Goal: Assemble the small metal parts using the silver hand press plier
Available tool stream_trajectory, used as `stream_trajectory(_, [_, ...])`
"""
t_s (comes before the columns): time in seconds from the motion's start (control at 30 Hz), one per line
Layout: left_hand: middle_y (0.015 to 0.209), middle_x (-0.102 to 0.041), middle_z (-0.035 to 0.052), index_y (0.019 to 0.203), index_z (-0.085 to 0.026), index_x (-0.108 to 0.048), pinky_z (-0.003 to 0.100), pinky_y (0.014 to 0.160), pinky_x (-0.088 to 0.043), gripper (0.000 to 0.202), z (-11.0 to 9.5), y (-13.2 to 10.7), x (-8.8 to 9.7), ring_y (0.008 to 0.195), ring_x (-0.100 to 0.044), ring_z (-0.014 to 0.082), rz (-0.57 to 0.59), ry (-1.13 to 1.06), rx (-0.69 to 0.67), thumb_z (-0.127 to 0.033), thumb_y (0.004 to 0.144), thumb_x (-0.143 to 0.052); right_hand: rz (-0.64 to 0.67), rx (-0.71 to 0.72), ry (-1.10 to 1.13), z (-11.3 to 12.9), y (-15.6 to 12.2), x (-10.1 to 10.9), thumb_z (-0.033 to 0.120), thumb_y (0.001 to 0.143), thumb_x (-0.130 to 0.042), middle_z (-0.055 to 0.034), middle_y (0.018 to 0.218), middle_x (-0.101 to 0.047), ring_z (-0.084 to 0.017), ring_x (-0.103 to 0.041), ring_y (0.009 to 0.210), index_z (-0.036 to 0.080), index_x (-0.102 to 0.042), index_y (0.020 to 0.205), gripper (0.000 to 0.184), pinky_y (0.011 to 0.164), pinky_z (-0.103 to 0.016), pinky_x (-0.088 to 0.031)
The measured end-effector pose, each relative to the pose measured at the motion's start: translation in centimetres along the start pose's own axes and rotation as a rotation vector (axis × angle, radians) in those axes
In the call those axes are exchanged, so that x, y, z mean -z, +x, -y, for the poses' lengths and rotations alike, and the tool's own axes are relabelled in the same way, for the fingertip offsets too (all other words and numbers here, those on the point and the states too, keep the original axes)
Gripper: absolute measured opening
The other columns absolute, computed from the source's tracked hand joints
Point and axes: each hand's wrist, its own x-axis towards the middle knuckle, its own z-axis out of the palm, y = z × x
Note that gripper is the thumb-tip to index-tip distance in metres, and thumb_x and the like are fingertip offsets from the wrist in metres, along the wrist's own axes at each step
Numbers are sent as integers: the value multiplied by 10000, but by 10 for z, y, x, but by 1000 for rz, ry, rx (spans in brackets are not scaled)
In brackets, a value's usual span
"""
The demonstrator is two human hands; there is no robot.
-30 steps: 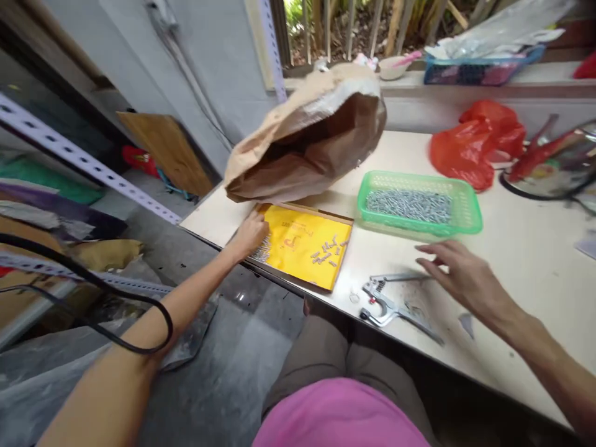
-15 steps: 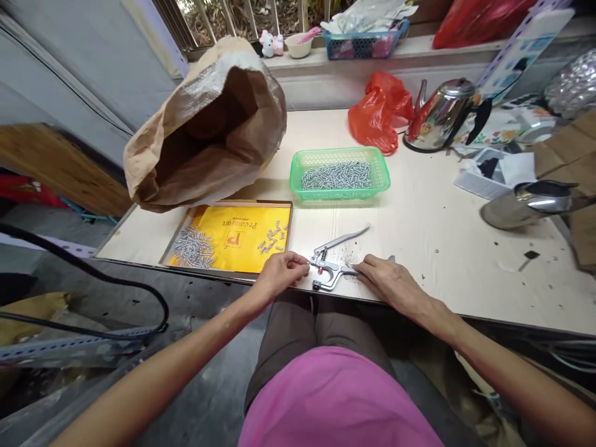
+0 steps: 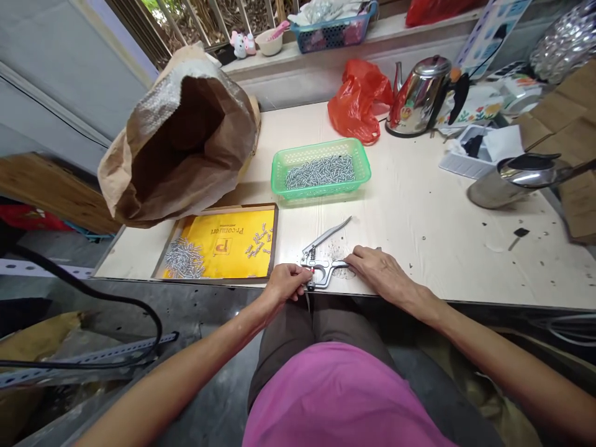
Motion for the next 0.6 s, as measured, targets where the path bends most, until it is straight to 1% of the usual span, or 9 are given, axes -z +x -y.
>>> stream_trajectory(0.1, [448, -493, -55, 750, -130, -654, 159, 357, -322, 246, -2, 2, 4, 377, -427, 56, 15, 73, 23, -373, 727, -690, -7, 3, 13, 1, 0, 2, 153, 957, -379, -51, 900, -578, -155, -506, 772, 198, -591, 981, 219, 629, -285, -285])
stream_trajectory(0.17, [432, -484, -57, 718, -135, -644, 162, 356, -314, 270, -4, 3, 6, 364, -411, 55, 46, 117, 29, -401, 719, -692, -16, -2, 13, 1, 0, 4, 154, 954, -384, -49, 898, -577, -153, -499, 753, 199, -587, 966, 208, 617, -287, -273])
stream_trajectory(0.33, [407, -490, -50, 651, -143, -604, 171, 361, -300, 311, -9, 3, 9, 340, -401, 56, 92, 181, 73, -437, 711, -687, -19, -6, -15, 4, -1, 7, 122, 938, -383, -50, 894, -579, -152, -494, 725, 189, -571, 926, 200, 608, -296, -266])
stream_trajectory(0.43, [387, -484, -49, 613, -151, -572, 169, 364, -293, 291, -12, 3, 8, 332, -411, 59, 104, 194, 103, -401, 723, -672, -13, -17, -24, 5, 0, 8, 84, 916, -387, -56, 898, -584, -151, -496, 727, 184, -566, 928, 206, 609, -297, -266])
stream_trajectory(0.53, [370, -478, -49, 578, -153, -548, 168, 367, -293, 278, -15, 5, 7, 328, -415, 59, 117, 235, 84, -355, 730, -661, -10, -25, -28, 6, 0, 8, 63, 899, -394, -55, 891, -584, -148, -490, 712, 182, -562, 919, 206, 603, -297, -260])
stream_trajectory(0.6, [363, -480, -45, 548, -151, -530, 168, 371, -295, 302, -16, 7, 7, 324, -415, 58, 137, 270, 75, -353, 728, -664, -11, -25, -24, 6, 1, 8, 64, 898, -399, -52, 887, -581, -148, -488, 709, 183, -558, 912, 199, 601, -294, -259])
